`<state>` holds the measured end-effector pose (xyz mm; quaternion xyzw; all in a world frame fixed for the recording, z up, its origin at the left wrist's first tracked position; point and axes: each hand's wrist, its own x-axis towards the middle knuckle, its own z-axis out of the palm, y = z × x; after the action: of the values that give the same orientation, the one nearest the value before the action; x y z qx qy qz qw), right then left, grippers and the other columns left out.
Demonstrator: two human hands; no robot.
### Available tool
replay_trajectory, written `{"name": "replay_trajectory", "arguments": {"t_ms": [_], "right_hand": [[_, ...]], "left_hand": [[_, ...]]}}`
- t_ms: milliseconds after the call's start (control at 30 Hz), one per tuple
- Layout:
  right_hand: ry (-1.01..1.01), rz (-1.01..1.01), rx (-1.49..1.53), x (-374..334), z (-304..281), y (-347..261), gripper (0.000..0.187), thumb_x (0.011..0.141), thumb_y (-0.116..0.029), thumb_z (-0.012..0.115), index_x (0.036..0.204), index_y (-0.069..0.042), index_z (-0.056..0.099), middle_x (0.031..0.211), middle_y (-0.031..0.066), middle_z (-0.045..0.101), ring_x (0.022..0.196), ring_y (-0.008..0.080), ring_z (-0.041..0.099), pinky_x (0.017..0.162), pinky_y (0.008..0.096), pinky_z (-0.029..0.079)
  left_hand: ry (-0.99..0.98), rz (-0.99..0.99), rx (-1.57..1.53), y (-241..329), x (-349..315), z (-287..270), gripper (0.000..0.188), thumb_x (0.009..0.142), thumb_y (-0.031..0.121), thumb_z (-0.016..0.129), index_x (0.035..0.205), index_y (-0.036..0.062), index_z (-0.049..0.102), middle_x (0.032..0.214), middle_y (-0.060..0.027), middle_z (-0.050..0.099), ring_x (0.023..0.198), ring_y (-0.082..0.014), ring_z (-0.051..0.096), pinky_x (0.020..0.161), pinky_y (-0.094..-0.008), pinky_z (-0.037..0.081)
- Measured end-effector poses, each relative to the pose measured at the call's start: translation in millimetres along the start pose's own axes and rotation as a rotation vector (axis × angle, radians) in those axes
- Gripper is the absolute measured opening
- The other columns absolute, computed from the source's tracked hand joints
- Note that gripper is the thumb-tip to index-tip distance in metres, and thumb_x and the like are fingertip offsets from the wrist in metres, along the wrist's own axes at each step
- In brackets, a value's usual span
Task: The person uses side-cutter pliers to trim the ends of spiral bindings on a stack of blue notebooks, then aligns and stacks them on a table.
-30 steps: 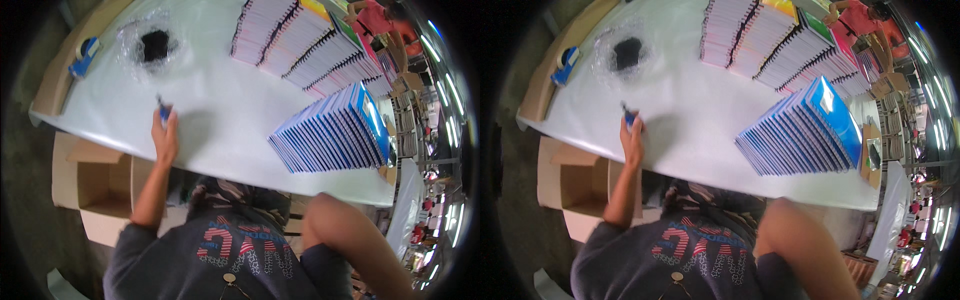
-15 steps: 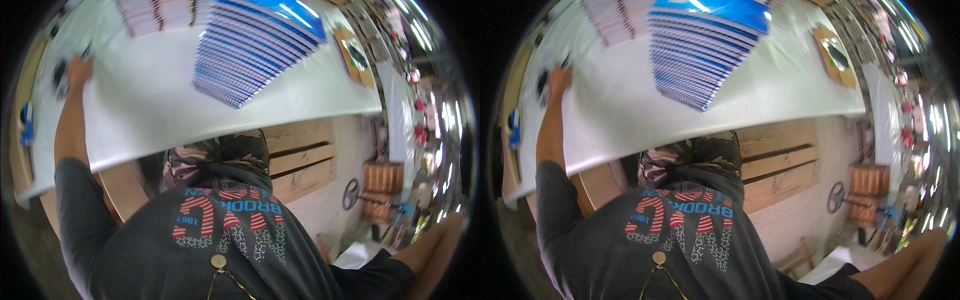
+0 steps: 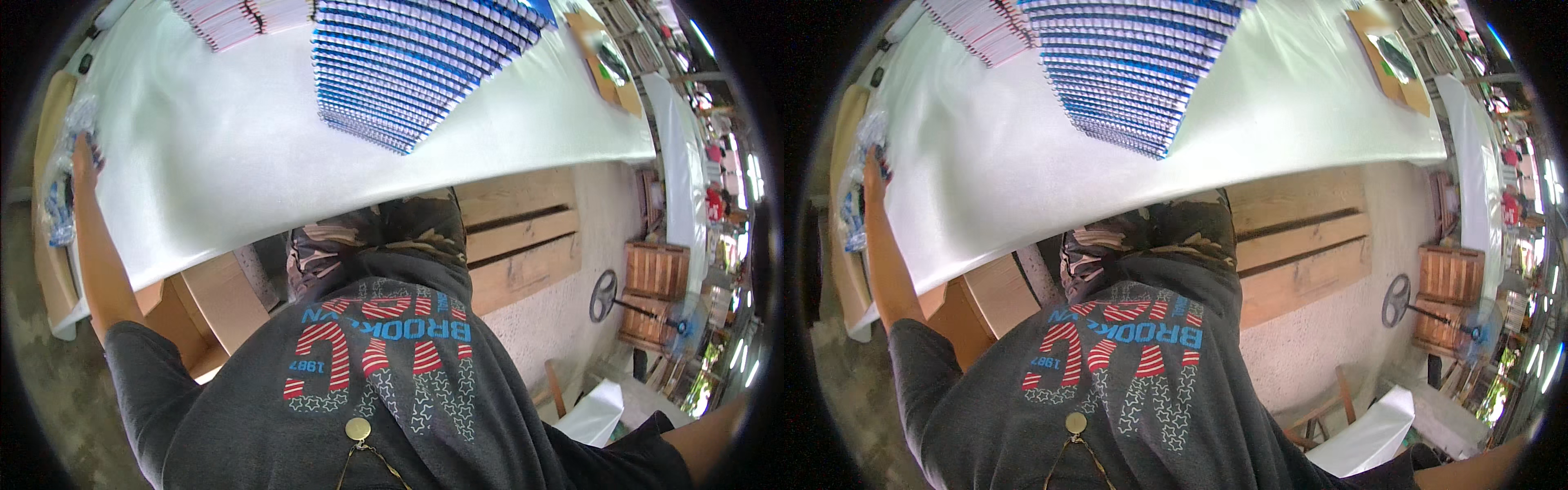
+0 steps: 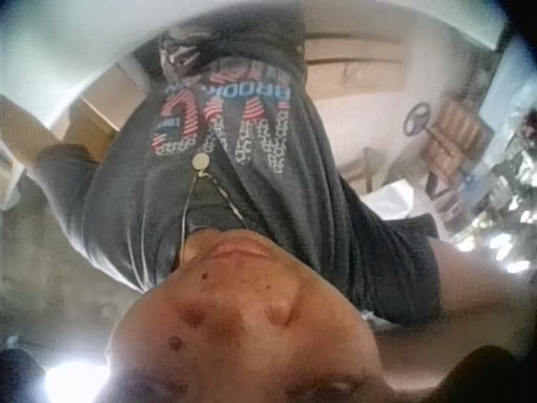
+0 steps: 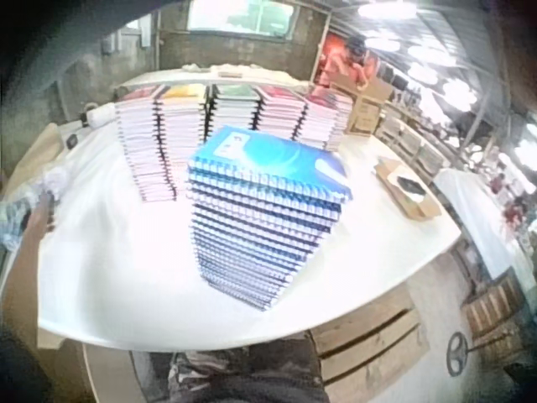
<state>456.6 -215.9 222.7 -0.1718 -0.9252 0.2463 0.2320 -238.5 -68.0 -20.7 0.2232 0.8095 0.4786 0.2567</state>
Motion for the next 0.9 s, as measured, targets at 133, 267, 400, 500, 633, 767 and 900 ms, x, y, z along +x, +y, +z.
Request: {"name": "replay_trajectory", "arguments": {"t_ms": [133,267,400,500,633,767,900], "right_hand": [[0.009,-0.032,-0.036,-7,-11,-7,0.035,0.084,-0.025,0.054,0.111,-0.003,0.052,0.115,0.0084,0.052,0.108,0.0212,0.048,0.092,0.0356,0.036],[0.063,-0.102,-0.057,-13,-32,-13,0.031,0.083,-0.022,0.056,0.108,-0.002,0.055,0.112,0.0082,0.055,0.105,0.0204,0.05,0.091,0.0339,0.038],[0.322,-0.139,-0.139,-7,-63,-26,0.028,0.083,-0.018,0.058,0.104,-0.001,0.058,0.109,0.0081,0.058,0.103,0.0196,0.053,0.089,0.0323,0.04],[0.691,-0.052,-0.133,17,-69,2,0.025,0.082,-0.016,0.06,0.102,-0.001,0.061,0.106,0.0079,0.061,0.101,0.019,0.054,0.088,0.031,0.041],[0.622,0.105,-0.195,57,-64,68,0.021,0.082,-0.013,0.062,0.099,0.0,0.064,0.103,0.0078,0.064,0.098,0.0182,0.057,0.087,0.0294,0.043],[0.43,0.103,-0.407,78,-37,98,0.021,0.077,-0.016,0.066,0.096,-0.005,0.067,0.099,0.0141,0.066,0.096,0.0304,0.061,0.085,0.0377,0.045],[0.465,0.212,-0.423,75,-27,98,0.022,0.078,-0.019,0.065,0.097,-0.008,0.069,0.101,0.0125,0.066,0.1,0.0284,0.061,0.086,0.0376,0.045]], "left_hand": [[-0.609,0.072,-0.565,87,-199,94,0.036,0.093,0.034,0.044,0.11,0.0039,0.052,0.105,-0.012,0.059,0.089,-0.0214,0.056,0.08,-0.0417,0.046],[-1.195,0.162,-0.813,135,-363,141,0.054,0.095,0.042,0.033,0.131,0.002,0.038,0.112,-0.016,0.054,0.1,-0.0243,0.054,0.084,-0.0433,0.046],[-1.628,0.153,-1.191,144,-446,184,0.065,0.091,0.054,0.031,0.127,-0.0001,0.038,0.11,-0.0193,0.055,0.1,-0.0315,0.057,0.084,-0.0472,0.047],[-1.634,0.107,-1.27,143,-466,195,0.067,0.091,0.056,0.03,0.128,0.0003,0.037,0.111,-0.0197,0.055,0.102,-0.0327,0.057,0.086,-0.0488,0.047],[-1.605,0.042,-1.27,151,-476,211,0.064,0.093,0.054,0.027,0.128,0.001,0.037,0.111,-0.0193,0.055,0.105,-0.0337,0.056,0.088,-0.0504,0.046],[-1.625,-0.025,-1.241,152,-475,207,0.063,0.093,0.053,0.026,0.127,0.0011,0.039,0.112,-0.0196,0.055,0.106,-0.0341,0.056,0.088,-0.0515,0.045],[-1.58,-0.09,-1.22,152,-470,208,0.062,0.094,0.054,0.026,0.124,0.0016,0.041,0.107,-0.0182,0.055,0.099,-0.0325,0.058,0.083,-0.0506,0.048]]}}
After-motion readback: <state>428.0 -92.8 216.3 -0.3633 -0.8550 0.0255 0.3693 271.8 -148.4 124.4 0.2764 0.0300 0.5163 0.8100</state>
